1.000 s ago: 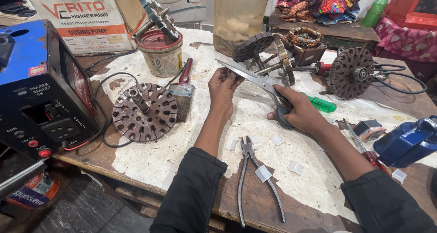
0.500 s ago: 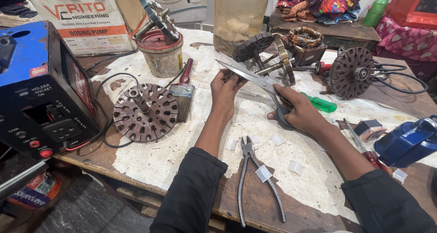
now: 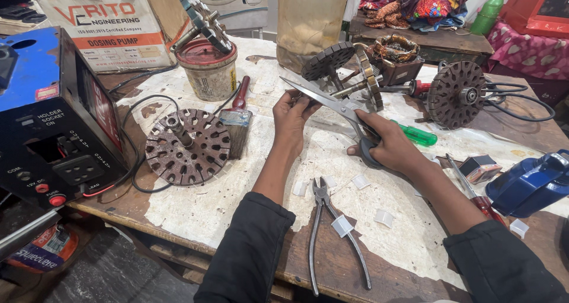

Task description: The person uses large shears to cut small white plastic pieces on a cluttered workbench. They pick up a piece, position it between the shears, and cut it, repeating the process with several pieces. The person also briefly handles a black circular motor stator part.

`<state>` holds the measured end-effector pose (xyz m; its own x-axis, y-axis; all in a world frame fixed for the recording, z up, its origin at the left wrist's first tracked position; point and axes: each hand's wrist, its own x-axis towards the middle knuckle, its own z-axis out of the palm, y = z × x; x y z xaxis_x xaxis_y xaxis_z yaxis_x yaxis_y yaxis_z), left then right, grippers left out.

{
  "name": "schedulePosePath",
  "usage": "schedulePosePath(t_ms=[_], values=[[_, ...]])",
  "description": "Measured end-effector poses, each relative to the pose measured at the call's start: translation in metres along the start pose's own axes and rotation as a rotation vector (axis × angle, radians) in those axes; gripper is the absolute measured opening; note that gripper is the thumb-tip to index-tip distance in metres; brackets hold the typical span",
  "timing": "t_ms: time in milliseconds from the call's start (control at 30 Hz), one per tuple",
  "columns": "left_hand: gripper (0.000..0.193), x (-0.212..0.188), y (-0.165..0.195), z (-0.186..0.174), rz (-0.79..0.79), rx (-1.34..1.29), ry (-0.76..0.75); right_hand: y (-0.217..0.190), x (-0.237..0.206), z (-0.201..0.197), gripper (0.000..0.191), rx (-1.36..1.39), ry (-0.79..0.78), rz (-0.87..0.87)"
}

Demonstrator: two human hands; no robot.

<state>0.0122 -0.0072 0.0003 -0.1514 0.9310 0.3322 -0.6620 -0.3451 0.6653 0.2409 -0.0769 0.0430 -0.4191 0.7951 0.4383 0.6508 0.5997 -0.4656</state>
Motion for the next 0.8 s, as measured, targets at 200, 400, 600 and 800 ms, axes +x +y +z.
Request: schedulePosePath(t_ms=[200, 400, 600, 800], values=[[0.012, -0.0014, 0.0022, 0.0024, -0.017, 0.057, -0.031, -0.0023, 0.0013, -0.0011, 0.095, -0.02, -0.015, 0.005], [0.014, -0.0008, 0.0009, 0.0019, -0.01, 0.059, -0.019, 0.0024, 0.0002, 0.0002, 0.093, -0.013, -0.013, 0.017], [0.014, 0.0008, -0.0012, 0.001, -0.015, 0.045, -0.026, 0.0046, 0.0005, 0.0004, 0.093, -0.032, -0.003, 0.001], [0.013, 0.0006, -0.0023, 0.0005, -0.002, 0.034, -0.044, 0.0027, -0.0006, -0.0011, 0.092, -0.017, -0.017, 0.025]])
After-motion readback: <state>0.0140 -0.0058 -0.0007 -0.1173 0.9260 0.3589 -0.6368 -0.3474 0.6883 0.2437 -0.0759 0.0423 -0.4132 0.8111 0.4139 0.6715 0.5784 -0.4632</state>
